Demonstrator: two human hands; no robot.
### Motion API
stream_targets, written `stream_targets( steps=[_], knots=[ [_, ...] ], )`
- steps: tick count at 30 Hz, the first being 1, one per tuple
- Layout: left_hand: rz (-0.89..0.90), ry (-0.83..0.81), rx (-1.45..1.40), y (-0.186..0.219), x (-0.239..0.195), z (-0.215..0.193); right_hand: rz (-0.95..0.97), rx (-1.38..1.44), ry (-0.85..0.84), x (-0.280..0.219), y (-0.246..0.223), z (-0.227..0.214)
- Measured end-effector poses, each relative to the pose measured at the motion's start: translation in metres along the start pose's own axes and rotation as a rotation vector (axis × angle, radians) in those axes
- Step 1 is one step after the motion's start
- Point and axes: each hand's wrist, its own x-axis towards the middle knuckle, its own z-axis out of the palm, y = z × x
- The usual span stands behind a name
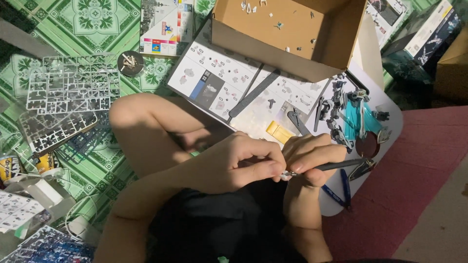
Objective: Sanding and refining small plastic model kit parts using a sanding stick and hobby knife.
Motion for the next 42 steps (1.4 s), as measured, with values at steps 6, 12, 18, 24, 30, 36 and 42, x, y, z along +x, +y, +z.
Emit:
stream_targets(
  steps=[6, 12, 18, 24, 30, 36, 42],
  knots=[
    [0.004, -0.023, 0.054, 0.003, 0.000, 0.003, 0.032, 0.209, 0.017, -0.002, 0.009, 0.006],
    [-0.077, -0.007, 0.118, 0.005, -0.005, 0.004, 0.028, 0.122, 0.007, -0.015, 0.000, -0.004],
    [-0.082, 0.014, 0.349, 0.009, -0.007, 0.007, 0.038, -0.090, -0.024, -0.010, -0.018, -0.002],
    [0.001, -0.003, 0.414, 0.016, -0.010, 0.006, 0.089, -0.203, -0.014, -0.011, -0.027, 0.002],
    [0.077, 0.039, 0.434, 0.018, -0.011, 0.006, 0.118, -0.193, 0.010, -0.012, -0.027, 0.007],
    [0.119, 0.048, 0.479, 0.013, -0.012, 0.007, 0.097, -0.163, -0.005, -0.015, -0.025, 0.004],
    [0.158, 0.067, 0.488, 0.013, -0.011, 0.008, 0.072, -0.139, 0.000, -0.017, -0.022, 0.005]
  ],
)
